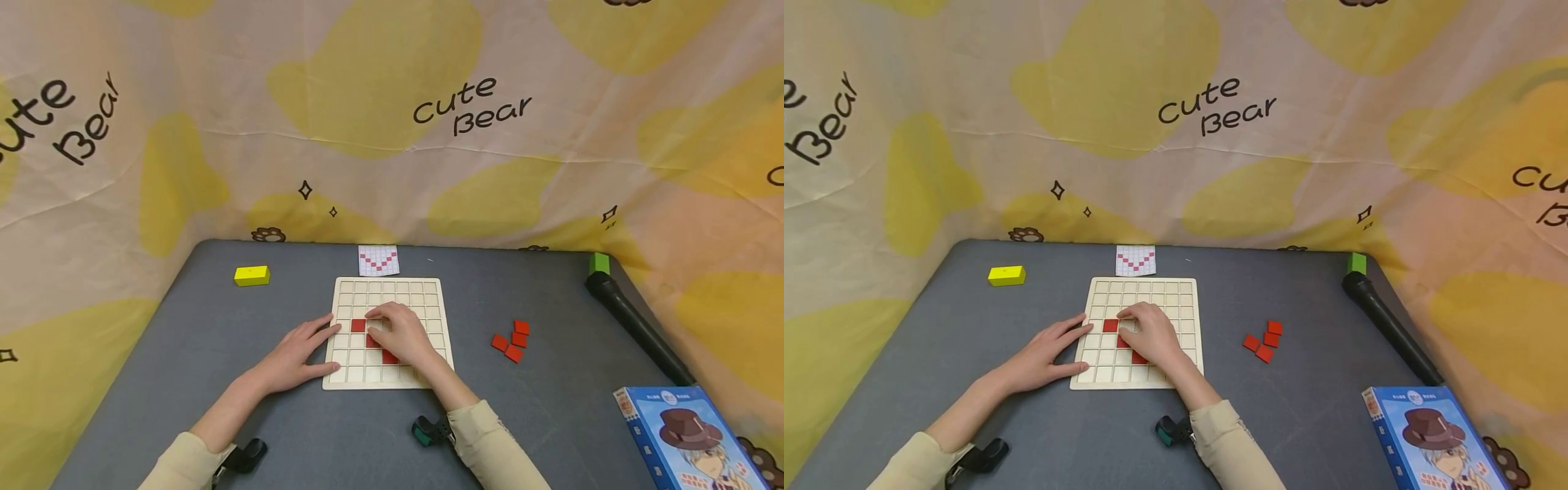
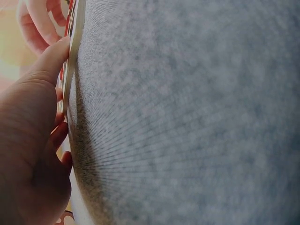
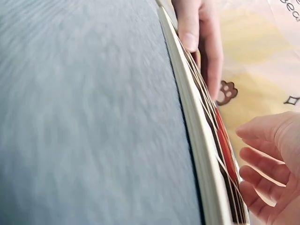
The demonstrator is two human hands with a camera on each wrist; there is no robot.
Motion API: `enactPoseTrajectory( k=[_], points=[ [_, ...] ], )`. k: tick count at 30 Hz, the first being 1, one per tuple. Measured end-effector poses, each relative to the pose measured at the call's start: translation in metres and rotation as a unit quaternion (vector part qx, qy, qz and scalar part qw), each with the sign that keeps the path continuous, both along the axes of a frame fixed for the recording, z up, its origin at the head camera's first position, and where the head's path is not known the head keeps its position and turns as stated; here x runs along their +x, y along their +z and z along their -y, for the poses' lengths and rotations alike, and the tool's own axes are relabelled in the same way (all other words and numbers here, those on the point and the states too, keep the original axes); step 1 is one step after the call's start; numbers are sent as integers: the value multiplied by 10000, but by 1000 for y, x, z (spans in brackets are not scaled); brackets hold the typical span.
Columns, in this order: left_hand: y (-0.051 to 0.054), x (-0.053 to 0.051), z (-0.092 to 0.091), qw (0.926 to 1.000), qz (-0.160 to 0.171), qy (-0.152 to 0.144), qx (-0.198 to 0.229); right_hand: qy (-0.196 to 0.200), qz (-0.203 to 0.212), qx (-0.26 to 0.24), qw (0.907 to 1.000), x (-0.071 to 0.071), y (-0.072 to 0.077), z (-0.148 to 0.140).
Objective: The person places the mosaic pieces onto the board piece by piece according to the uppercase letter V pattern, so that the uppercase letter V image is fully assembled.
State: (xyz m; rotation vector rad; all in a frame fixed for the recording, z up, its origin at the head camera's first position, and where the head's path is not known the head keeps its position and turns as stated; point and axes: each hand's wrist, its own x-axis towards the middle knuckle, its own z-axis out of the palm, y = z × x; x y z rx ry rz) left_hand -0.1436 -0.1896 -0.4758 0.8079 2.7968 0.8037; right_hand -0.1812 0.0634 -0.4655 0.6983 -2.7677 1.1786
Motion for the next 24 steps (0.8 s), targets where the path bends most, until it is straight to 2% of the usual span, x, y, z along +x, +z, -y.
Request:
enactPoseTrajectory(
  k=[13,24],
  points=[
    [-1,0,0,10000,-46,13,-11,-492,-167,-160,9985,3,1,-55],
    [-1,0,1,10000,-95,-12,-6,-863,-236,131,9959,9,1,-107]
  ],
)
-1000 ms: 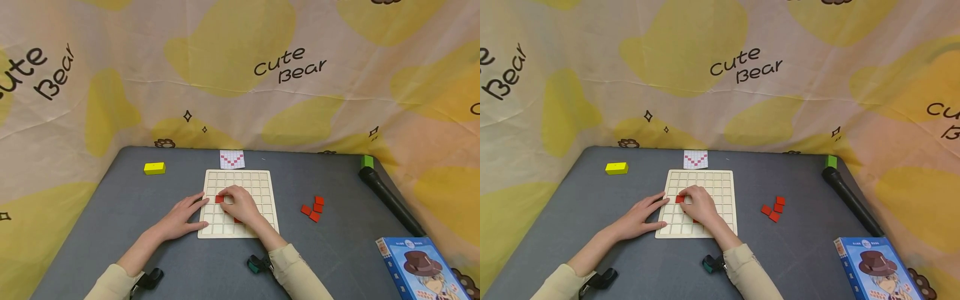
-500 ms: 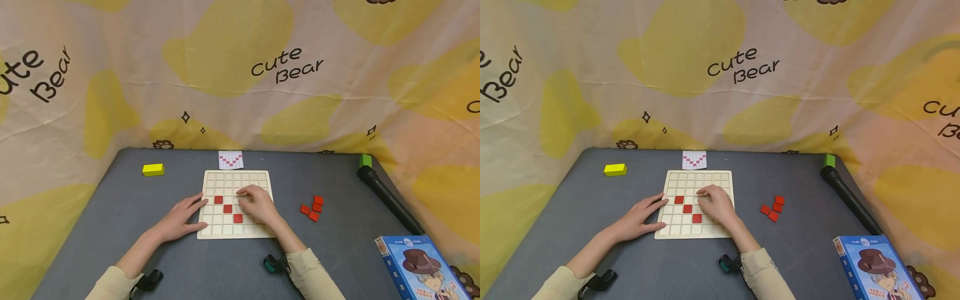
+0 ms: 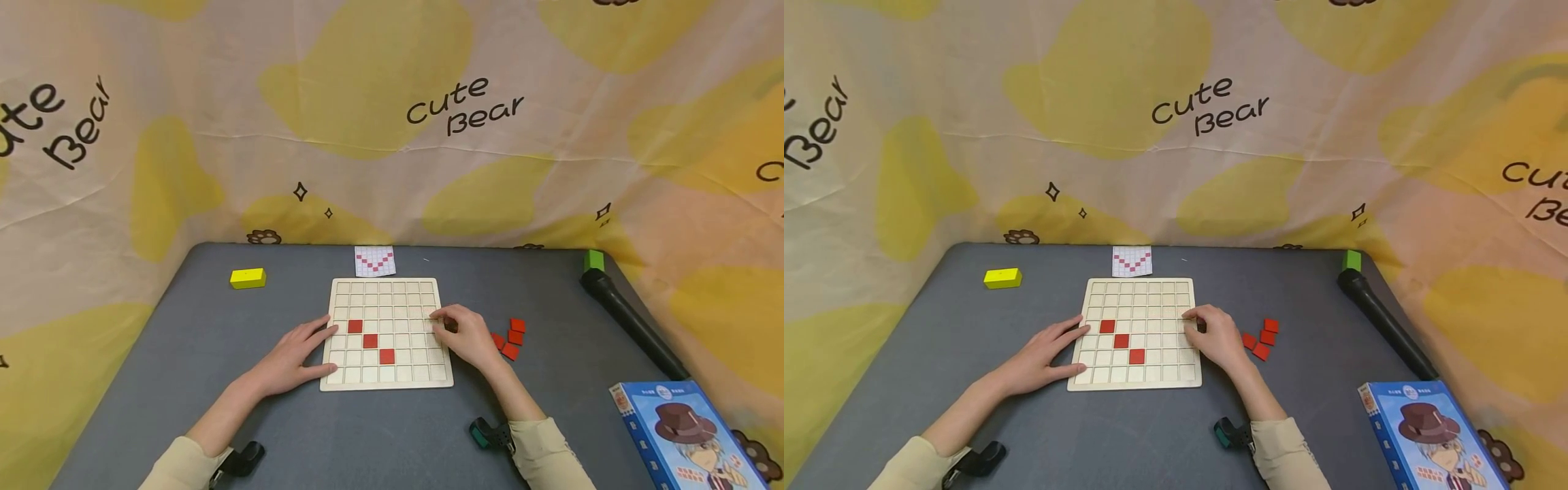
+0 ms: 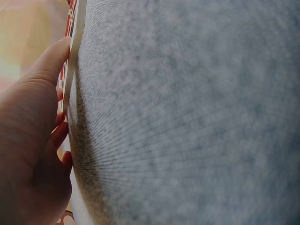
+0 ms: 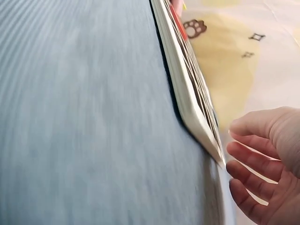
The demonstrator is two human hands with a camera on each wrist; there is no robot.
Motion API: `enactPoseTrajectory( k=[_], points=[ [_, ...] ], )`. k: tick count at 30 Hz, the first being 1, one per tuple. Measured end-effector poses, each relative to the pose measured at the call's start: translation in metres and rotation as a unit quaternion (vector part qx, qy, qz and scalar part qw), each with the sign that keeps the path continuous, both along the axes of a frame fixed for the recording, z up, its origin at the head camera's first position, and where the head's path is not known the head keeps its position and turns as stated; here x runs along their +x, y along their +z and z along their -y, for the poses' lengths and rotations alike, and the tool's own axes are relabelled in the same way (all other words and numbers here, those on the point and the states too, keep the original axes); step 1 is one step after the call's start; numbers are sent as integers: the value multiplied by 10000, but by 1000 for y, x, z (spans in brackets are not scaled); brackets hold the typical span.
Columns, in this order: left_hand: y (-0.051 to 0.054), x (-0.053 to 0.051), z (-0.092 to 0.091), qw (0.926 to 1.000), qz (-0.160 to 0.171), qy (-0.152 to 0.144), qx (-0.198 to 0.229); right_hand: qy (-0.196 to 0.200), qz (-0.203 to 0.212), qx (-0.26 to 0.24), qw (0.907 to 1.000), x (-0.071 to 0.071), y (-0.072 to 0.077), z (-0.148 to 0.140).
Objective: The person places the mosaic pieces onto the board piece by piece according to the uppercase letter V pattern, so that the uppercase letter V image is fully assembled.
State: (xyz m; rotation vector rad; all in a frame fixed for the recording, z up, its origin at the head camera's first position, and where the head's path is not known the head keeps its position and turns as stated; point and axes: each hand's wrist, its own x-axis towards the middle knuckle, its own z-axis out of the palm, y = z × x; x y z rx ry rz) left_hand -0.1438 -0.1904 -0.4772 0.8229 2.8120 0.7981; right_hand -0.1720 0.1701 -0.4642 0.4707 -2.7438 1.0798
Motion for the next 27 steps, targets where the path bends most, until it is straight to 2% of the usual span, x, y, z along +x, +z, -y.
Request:
enactPoseTrajectory(
  k=[7,15,21,27],
  points=[
    [-1,1,0,10000,-9,15,-3,-270,-144,331,9990,8,1,-33],
    [-1,1,1,10000,36,37,-37,-583,83,592,9965,24,6,-66],
    [-1,1,1,10000,46,35,-38,-693,40,789,9945,32,7,-83],
    [-1,1,0,10000,4,6,-12,-689,72,927,9933,33,7,-91]
  ],
)
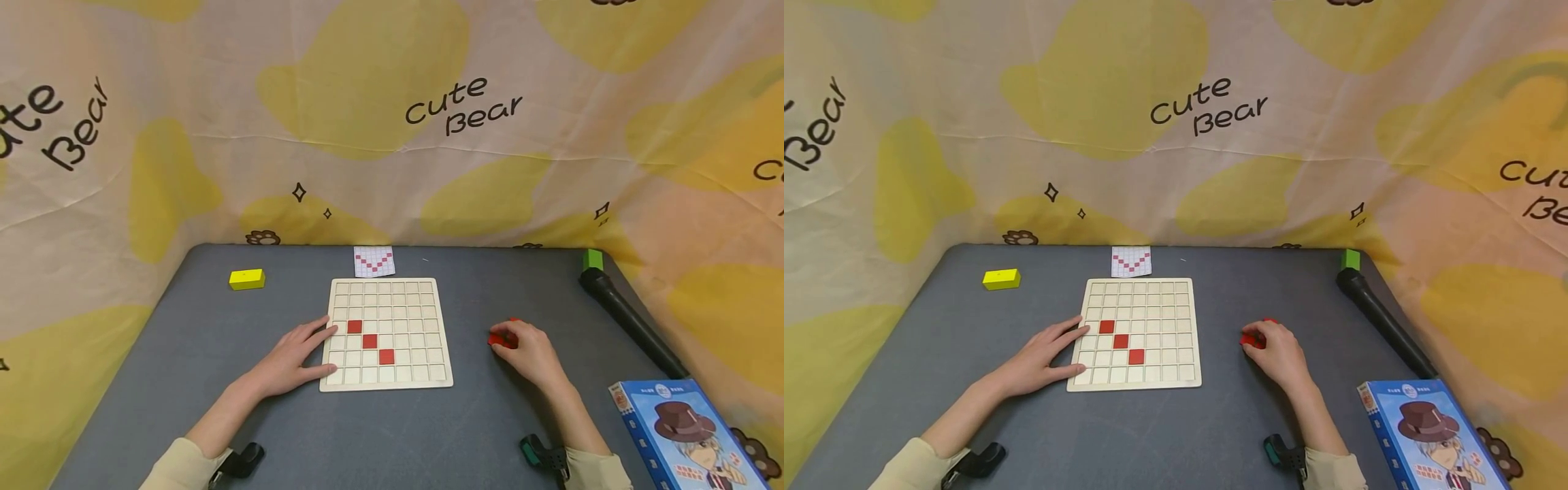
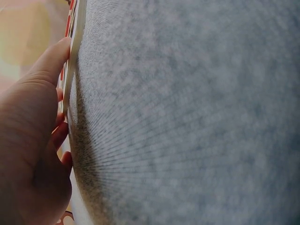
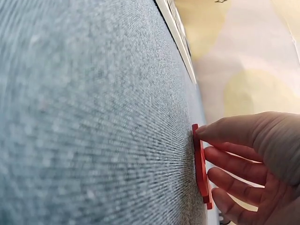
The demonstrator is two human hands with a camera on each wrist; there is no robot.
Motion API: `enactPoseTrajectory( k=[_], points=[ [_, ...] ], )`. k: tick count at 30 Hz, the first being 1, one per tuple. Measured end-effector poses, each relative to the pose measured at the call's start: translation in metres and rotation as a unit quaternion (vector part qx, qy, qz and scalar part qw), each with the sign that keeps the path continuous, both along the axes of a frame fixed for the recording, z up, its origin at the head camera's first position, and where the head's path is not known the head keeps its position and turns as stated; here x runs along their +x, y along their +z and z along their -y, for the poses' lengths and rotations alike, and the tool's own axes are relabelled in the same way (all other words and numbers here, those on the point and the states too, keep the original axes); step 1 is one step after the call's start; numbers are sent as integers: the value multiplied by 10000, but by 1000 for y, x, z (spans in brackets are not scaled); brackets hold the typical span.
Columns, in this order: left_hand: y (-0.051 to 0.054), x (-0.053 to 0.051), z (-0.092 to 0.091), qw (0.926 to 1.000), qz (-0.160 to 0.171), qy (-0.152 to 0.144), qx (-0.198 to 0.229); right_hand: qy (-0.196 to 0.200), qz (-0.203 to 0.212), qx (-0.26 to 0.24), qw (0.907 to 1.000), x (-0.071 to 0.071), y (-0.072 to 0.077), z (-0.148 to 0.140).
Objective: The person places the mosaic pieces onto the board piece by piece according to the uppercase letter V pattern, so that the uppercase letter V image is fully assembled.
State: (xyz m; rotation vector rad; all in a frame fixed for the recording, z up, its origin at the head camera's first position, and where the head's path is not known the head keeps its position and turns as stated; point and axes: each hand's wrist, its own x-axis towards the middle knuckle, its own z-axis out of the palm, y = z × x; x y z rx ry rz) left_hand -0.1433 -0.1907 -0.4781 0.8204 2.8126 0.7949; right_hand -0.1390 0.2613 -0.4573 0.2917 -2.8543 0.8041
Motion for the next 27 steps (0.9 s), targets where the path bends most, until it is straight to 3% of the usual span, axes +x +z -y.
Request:
enactPoseTrajectory(
  k=[12,27],
  points=[
    [1,0,0,10000,15,-17,17,87,164,-174,9997,-7,-3,11],
    [0,0,0,10000,-14,-20,-16,158,-29,-308,9994,-10,-4,18]
  ],
)
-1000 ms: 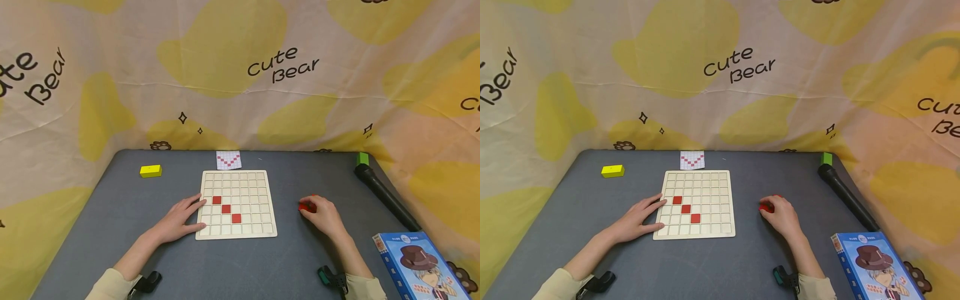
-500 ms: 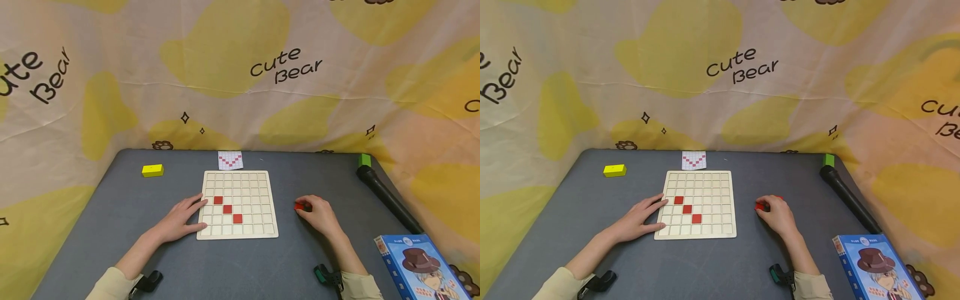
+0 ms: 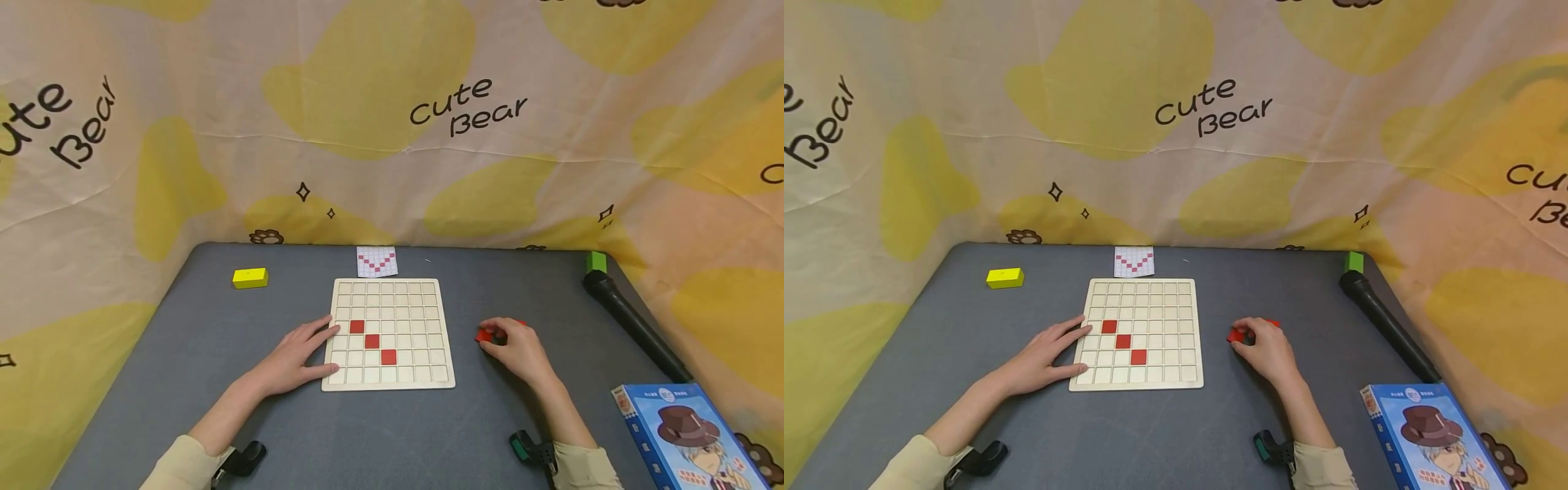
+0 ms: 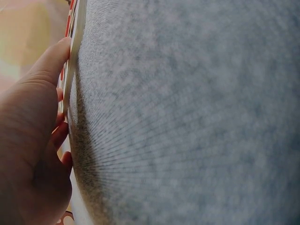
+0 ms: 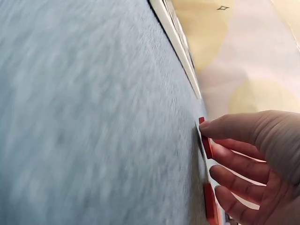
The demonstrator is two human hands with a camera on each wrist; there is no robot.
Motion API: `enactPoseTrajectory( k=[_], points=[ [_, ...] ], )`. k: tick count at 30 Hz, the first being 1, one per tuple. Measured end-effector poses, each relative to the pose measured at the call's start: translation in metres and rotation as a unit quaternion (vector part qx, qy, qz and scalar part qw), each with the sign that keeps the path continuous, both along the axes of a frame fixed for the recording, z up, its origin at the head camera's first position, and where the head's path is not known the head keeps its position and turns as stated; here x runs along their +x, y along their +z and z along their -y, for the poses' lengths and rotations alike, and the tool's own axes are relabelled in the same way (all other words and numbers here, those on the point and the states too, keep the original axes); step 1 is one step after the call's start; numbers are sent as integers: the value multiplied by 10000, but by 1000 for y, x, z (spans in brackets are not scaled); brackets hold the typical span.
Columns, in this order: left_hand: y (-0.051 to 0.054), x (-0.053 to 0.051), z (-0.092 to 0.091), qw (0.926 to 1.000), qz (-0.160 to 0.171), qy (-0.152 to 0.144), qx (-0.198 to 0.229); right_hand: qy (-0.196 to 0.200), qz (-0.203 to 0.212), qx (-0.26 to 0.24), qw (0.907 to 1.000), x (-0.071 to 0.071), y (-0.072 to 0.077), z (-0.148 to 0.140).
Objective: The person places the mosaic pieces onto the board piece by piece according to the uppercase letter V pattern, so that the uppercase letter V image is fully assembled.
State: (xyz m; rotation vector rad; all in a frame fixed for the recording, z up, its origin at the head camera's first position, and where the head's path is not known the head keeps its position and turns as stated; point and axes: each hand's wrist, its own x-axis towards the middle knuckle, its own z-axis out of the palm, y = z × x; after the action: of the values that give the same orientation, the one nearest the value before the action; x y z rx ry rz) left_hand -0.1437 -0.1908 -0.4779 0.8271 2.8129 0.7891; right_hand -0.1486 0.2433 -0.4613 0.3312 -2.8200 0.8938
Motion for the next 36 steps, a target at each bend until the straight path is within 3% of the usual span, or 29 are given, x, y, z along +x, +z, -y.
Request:
enactPoseTrajectory(
  k=[19,36],
  points=[
    [-1,0,1,10000,33,-8,17,606,355,-629,9955,-25,4,66],
    [0,1,1,10000,-33,-23,16,824,482,-1155,9887,-38,-1,131]
  ],
)
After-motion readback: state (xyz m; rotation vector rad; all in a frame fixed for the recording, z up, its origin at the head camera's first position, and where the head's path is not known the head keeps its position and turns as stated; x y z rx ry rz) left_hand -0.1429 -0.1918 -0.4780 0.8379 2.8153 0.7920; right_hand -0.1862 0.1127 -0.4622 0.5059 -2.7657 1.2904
